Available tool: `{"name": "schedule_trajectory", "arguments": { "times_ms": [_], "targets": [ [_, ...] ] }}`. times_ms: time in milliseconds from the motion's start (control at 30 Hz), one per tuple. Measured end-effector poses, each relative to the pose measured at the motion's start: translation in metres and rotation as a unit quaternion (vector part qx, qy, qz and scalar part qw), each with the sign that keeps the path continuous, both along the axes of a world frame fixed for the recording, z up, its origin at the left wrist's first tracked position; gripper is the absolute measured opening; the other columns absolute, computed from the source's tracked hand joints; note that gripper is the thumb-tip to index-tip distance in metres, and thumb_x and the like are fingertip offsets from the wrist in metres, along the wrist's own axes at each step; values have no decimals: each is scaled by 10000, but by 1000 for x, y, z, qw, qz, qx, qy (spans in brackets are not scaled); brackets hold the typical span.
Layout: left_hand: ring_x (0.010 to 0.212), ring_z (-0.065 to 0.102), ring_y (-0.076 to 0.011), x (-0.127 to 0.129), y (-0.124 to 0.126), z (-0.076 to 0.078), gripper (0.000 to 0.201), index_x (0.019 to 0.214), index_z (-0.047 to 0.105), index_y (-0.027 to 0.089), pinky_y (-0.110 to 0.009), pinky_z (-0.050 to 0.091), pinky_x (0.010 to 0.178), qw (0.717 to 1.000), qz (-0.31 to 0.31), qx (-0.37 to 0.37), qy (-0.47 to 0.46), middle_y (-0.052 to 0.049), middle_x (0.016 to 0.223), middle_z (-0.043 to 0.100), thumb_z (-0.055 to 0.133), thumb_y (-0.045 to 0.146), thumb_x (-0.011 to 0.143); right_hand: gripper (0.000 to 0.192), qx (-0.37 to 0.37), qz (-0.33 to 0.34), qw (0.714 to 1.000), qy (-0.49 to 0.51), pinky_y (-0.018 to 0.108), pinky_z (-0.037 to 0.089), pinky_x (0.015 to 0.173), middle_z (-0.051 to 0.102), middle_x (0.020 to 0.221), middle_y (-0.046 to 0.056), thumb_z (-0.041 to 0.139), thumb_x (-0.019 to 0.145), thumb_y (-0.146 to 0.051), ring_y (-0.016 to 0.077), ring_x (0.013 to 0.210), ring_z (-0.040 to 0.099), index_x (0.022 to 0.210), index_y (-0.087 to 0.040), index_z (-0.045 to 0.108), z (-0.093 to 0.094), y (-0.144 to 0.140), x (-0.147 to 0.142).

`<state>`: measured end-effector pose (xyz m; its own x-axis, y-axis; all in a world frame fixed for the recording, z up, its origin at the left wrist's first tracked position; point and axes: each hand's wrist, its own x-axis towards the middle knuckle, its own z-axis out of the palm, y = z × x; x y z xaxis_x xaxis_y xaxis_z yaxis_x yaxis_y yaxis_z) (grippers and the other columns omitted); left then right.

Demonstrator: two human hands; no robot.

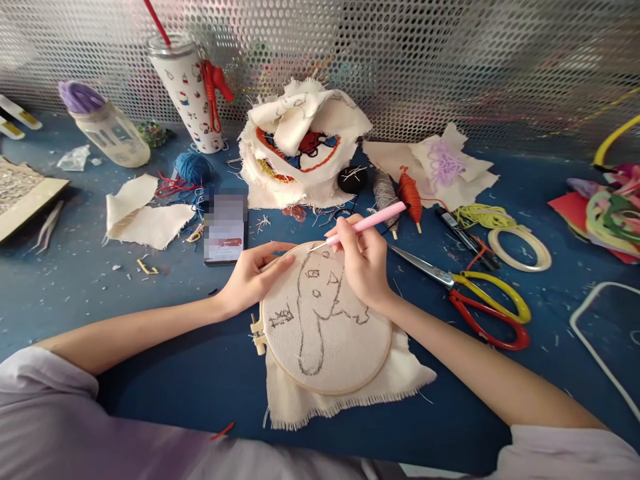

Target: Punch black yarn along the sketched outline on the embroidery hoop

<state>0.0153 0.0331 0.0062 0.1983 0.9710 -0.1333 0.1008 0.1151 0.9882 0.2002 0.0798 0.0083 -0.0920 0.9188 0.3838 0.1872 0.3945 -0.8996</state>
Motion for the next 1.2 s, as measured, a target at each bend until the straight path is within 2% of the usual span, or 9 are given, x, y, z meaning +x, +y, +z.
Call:
{"name": "schedule_trajectory", "arguments": {
  "times_ms": [167, 267, 400, 533, 733, 867, 967, 1100, 1200],
  "targets": [
    [475, 253, -59, 0, 1, 0, 399, 1076, 692, 131, -222, 139, 416, 1000, 4, -2, 6, 20, 557, 467, 596, 463, 877, 348, -26, 5, 998, 64, 267, 444, 600, 516, 649, -24, 517, 937, -418, 95, 582, 496, 651, -220, 503, 1, 4, -2],
    [470, 251, -59, 0, 1, 0, 398, 1083, 692, 135, -222, 141, 413, 1000, 2, -2, 8, 22, 552, 460, 592, 461, 878, 312, -4, 6, 1000, 13, 273, 417, 571, 513, 640, -26, 498, 951, -381, 99, 565, 479, 682, -223, 504, 2, 1, -1],
    [473, 220, -61, -1, 0, 1, 394, 1095, 695, 131, -225, 128, 413, 1000, 6, 12, 10, 42, 523, 398, 595, 444, 879, 183, 146, 55, 973, -168, 311, 425, 646, 562, 689, -9, 511, 942, -264, 130, 642, 514, 762, -230, 506, 0, -5, 0],
    [505, 268, -61, -1, 0, 2, 383, 1103, 697, 118, -226, 149, 427, 1000, 5, 27, -1, -2, 620, 517, 599, 414, 880, 147, 266, 84, 924, -261, 356, 423, 773, 613, 748, 8, 554, 910, -196, 165, 772, 560, 773, -228, 510, -4, -7, -1],
    [482, 294, -55, 1, 2, 2, 395, 1083, 709, 113, -207, 169, 409, 1000, 14, 10, -4, 7, 576, 512, 605, 428, 869, 250, 18, 44, 998, -43, 276, 417, 598, 556, 683, -25, 473, 969, -358, 107, 617, 525, 770, -225, 545, -4, -3, 0],
    [485, 311, -57, 0, 2, 1, 392, 1081, 712, 122, -212, 168, 414, 1000, 12, 2, 1, -9, 614, 549, 598, 431, 869, 318, -35, 28, 997, 64, 293, 468, 688, 508, 678, -31, 505, 945, -429, 105, 636, 534, 707, -220, 528, -6, 2, 1],
    [510, 379, -65, 0, 2, 0, 399, 1095, 710, 130, -211, 197, 420, 1000, 12, -4, -1, -35, 695, 616, 596, 439, 869, 317, -37, 34, 997, 63, 304, 483, 704, 482, 661, -33, 493, 951, -423, 112, 640, 545, 707, -223, 516, -6, 2, 1],
    [624, 536, -107, 0, 1, 1, 406, 1111, 703, 110, -204, 319, 453, 1000, 13, 8, 2, -84, 860, 704, 586, 422, 879, 214, 86, 50, 992, -81, 307, 447, 657, 550, 694, -13, 481, 963, -303, 127, 655, 544, 764, -227, 505, -4, -4, -1],
    [805, 624, -154, 0, 0, 3, 392, 1132, 696, 99, -216, 448, 578, 999, 9, 49, -3, -107, 1015, 727, 568, 386, 897, 147, 233, 100, 939, -234, 345, 437, 713, 588, 731, 11, 522, 929, -214, 157, 705, 530, 785, -229, 497, -4, -7, -3]
  ]
}}
